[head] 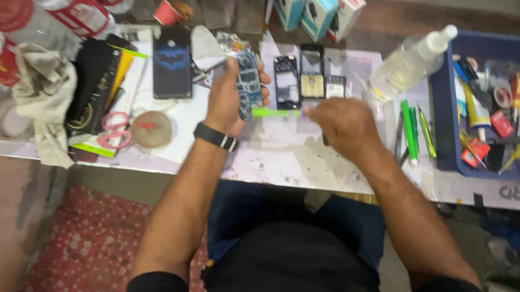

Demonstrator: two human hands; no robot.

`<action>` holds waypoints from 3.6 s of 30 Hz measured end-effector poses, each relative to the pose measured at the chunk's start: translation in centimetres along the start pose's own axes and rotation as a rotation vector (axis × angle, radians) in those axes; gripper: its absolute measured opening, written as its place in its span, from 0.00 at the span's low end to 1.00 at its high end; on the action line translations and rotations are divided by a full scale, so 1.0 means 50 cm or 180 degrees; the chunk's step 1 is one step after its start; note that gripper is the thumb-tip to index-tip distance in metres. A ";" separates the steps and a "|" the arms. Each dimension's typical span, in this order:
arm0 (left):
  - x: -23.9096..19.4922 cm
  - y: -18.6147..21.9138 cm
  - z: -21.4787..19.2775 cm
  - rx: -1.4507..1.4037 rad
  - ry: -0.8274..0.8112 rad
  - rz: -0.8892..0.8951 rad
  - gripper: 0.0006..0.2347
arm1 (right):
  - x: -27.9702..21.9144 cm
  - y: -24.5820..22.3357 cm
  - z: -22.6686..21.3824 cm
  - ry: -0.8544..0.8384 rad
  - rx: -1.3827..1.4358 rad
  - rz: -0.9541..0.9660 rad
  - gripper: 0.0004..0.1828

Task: The person cleans a disassembled mobile phone motherboard using a green toothbrush and a spray bottle. They repeatedly scrub the board, spray it with liquid, and continue scrubbing different areas of the circuit board.

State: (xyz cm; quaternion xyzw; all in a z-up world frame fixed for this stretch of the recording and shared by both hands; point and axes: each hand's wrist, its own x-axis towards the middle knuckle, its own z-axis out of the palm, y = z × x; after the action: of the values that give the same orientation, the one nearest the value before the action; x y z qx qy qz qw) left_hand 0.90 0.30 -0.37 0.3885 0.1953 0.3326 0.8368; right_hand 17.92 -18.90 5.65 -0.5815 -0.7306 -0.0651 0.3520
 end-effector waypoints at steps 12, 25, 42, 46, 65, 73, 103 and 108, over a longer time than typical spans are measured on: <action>-0.003 -0.011 -0.018 0.0101 0.0201 -0.0067 0.17 | -0.022 0.020 0.010 0.0235 0.0269 -0.0142 0.12; -0.005 0.003 -0.017 -0.0519 -0.0593 -0.0945 0.21 | -0.023 0.035 0.005 0.0016 0.0492 -0.0163 0.14; -0.023 0.014 -0.003 -0.1175 -0.1514 -0.1427 0.38 | 0.011 0.002 -0.029 0.0022 -0.0291 0.0176 0.14; -0.022 0.018 -0.005 -0.1139 -0.1915 -0.1364 0.42 | 0.025 0.002 -0.034 0.0090 -0.0145 0.0059 0.12; -0.028 0.013 0.005 -0.0944 -0.1228 -0.0418 0.37 | -0.037 -0.100 0.058 0.0259 -0.0059 0.0446 0.13; -0.024 0.009 0.003 -0.0978 -0.1372 -0.0279 0.37 | -0.042 -0.095 0.046 0.0496 -0.0074 0.0703 0.11; -0.029 0.024 0.002 -0.0835 -0.1104 -0.0087 0.38 | -0.072 -0.099 0.040 0.0238 -0.0337 0.0414 0.13; -0.026 0.022 0.001 -0.0921 -0.1082 -0.0017 0.37 | -0.075 -0.093 0.037 0.0377 -0.0360 0.0590 0.14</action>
State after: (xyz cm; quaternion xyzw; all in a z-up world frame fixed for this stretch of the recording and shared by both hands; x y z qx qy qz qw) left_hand -0.42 -0.12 0.62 0.3143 0.0026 0.2847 0.9056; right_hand 13.25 -22.43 3.51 -0.6606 -0.6468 -0.1076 0.3656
